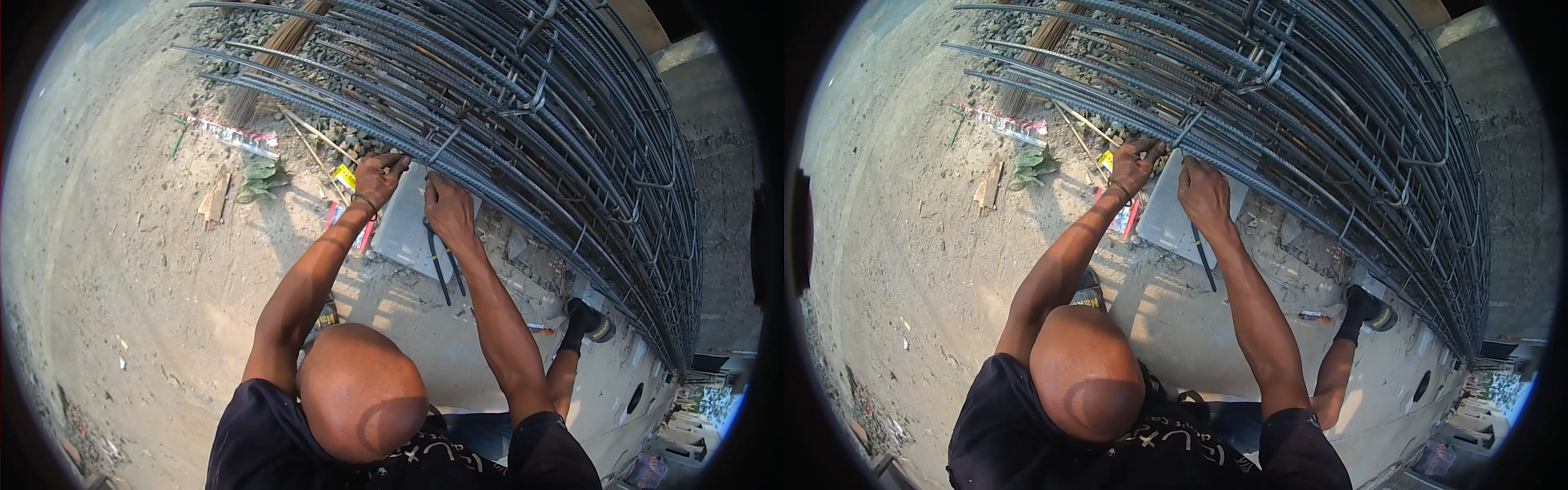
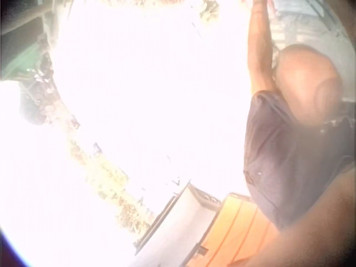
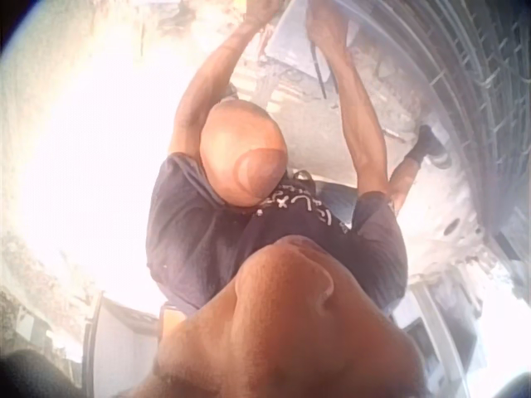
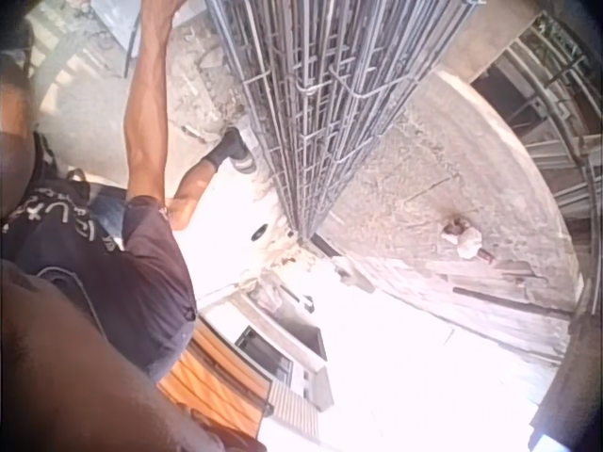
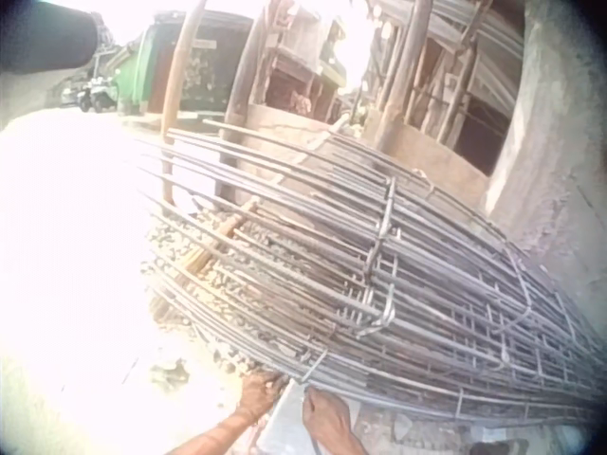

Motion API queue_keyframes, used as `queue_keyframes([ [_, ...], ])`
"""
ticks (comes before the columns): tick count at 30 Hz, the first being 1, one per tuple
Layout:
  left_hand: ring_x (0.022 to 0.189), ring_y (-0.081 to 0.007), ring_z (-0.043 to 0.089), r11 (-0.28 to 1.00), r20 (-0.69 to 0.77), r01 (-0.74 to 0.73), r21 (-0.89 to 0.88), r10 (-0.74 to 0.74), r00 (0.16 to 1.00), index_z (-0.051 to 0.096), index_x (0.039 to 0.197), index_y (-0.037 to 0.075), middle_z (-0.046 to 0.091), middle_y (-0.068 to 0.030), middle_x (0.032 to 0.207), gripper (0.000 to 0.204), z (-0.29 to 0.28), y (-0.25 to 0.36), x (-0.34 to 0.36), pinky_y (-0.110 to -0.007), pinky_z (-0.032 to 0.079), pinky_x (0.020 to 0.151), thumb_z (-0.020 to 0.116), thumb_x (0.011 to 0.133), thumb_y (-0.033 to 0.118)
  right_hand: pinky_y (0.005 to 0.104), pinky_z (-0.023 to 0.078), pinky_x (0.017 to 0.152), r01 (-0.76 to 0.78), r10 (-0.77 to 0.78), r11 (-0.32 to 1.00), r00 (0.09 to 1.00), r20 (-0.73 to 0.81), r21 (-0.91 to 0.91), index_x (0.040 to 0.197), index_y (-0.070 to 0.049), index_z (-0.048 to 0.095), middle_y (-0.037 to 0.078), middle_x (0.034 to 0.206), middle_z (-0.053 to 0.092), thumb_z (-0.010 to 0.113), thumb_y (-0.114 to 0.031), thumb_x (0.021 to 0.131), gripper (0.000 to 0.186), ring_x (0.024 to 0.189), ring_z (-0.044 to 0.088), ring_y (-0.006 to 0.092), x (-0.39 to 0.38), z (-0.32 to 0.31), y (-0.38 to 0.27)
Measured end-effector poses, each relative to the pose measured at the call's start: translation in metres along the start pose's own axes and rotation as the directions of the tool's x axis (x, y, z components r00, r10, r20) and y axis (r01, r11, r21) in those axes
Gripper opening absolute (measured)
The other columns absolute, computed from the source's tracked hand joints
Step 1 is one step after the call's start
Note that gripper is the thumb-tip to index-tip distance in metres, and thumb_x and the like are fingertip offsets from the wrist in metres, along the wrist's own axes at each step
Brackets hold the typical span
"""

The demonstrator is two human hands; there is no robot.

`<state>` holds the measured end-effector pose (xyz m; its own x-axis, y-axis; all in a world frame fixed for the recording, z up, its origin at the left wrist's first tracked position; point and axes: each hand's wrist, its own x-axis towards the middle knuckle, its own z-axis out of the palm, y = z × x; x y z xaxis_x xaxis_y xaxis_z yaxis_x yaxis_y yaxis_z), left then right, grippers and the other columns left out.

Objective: The person secures rebar cages together by twisting wire around the junctions using pliers, handling the wire by hand to loop it through before tightening and cutting it with the tool.

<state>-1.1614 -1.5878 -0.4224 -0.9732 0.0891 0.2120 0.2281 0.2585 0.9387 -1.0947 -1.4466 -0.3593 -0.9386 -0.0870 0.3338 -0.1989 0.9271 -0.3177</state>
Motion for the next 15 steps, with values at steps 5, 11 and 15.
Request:
queue_keyframes([
  [5,0.077,-0.024,0.067,0.992,0.054,0.045,-0.119,-0.038,0.998,0.068,0.094,-0.001,0.069,-0.0145,0.084,0.022,-0.003,0.011,-0.002,-0.031,0.05,0.07,0.064,0.084,0.018,0.0448,0.047,0.064,-0.12,0.126,0.976,0.992,-0.026,0.179,0.1,0.002,0.06,0.022,0.081,0.06,0.052,-0.008,0.086,0.019,0.073,0.06,0.0394,-0.009,0.008,-0.02],
  [11,0.077,-0.0289,0.067,0.982,0.123,-0.133,0.134,0.116,0.986,0.067,0.09,0.0,0.067,-0.0176,0.081,0.017,-0.011,0.008,0.005,-0.035,0.051,0.068,0.06,0.079,0.01,0.0444,0.047,0.065,-0.057,0.078,0.966,0.994,-0.073,0.253,0.101,0.002,0.061,0.022,0.084,0.062,0.052,-0.009,0.086,0.02,0.074,0.06,0.0393,-0.005,0.011,-0.029],
  [15,0.072,-0.0393,0.059,0.935,0.198,-0.214,0.284,0.162,0.967,0.066,0.079,0.004,0.06,-0.0218,0.071,0.015,-0.014,0.01,0.011,-0.043,0.047,0.065,0.055,0.075,0.013,0.0447,0.047,0.065,-0.072,0.089,0.976,0.993,-0.072,0.208,0.1,0.001,0.062,0.022,0.084,0.062,0.053,-0.008,0.085,0.02,0.074,0.06,0.0395,-0.01,0.016,-0.023],
])
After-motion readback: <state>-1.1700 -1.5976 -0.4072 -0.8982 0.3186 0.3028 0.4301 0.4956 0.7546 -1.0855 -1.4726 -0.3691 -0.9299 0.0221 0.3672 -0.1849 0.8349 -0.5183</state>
